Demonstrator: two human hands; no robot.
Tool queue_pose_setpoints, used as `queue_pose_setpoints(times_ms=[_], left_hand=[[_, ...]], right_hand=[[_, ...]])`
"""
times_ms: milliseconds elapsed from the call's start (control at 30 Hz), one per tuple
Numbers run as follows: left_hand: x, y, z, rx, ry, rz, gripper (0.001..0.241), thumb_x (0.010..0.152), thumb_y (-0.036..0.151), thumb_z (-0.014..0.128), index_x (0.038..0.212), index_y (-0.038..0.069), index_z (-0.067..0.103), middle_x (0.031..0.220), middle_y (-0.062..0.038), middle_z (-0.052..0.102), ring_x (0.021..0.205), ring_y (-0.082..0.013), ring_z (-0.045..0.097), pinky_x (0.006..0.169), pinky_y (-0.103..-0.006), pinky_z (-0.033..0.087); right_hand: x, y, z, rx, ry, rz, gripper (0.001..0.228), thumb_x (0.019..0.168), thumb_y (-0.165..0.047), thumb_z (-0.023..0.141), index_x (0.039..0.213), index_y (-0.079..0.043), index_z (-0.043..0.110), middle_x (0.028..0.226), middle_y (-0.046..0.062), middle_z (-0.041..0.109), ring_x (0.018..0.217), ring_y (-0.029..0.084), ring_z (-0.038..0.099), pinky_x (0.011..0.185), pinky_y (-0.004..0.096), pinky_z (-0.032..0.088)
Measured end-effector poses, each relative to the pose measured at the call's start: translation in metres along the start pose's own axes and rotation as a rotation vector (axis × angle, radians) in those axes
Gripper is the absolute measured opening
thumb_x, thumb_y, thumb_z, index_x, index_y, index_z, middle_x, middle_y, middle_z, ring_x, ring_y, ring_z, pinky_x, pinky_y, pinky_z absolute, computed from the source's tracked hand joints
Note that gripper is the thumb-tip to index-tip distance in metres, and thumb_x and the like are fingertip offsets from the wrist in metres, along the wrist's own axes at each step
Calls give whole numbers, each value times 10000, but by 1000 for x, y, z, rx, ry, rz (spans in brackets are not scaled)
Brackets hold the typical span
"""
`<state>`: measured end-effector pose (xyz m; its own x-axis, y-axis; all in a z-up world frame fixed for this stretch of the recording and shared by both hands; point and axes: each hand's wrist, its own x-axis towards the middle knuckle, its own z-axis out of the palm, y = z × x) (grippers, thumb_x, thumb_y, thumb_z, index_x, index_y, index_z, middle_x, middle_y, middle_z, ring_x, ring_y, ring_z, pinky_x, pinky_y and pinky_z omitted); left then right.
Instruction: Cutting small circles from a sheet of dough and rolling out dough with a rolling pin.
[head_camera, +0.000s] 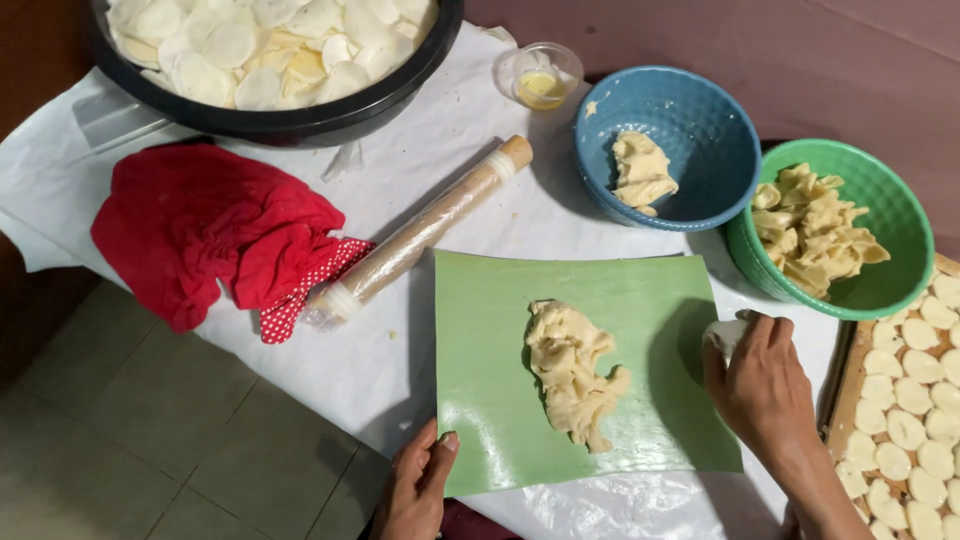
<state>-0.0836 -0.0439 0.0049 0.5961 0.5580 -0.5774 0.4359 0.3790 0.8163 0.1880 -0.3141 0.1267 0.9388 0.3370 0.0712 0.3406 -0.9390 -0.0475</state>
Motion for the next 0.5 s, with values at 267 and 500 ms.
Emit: queue_pose_setpoints(times_ms=[267, 500], left_hand=[[32, 84, 18, 484, -167, 72, 618, 962, 416, 575, 1413, -5, 539, 1382, -144, 674, 1201, -228, 694, 1018, -337, 546], [20, 153, 29, 708, -269, 281, 303, 1019, 305, 507, 926, 46, 635, 640, -73, 618, 545, -193, 511, 566, -391, 440]], right_hand=[[-15, 67, 20, -137, 50, 235, 550, 923, -362, 676, 1227, 82, 562, 1056, 286, 632, 806, 441, 693, 674, 491, 596], [-31, 38, -6, -162, 87, 381, 736, 928, -445, 673, 1470, 31, 529, 1215, 296, 582, 912, 446, 681, 645, 498, 601]])
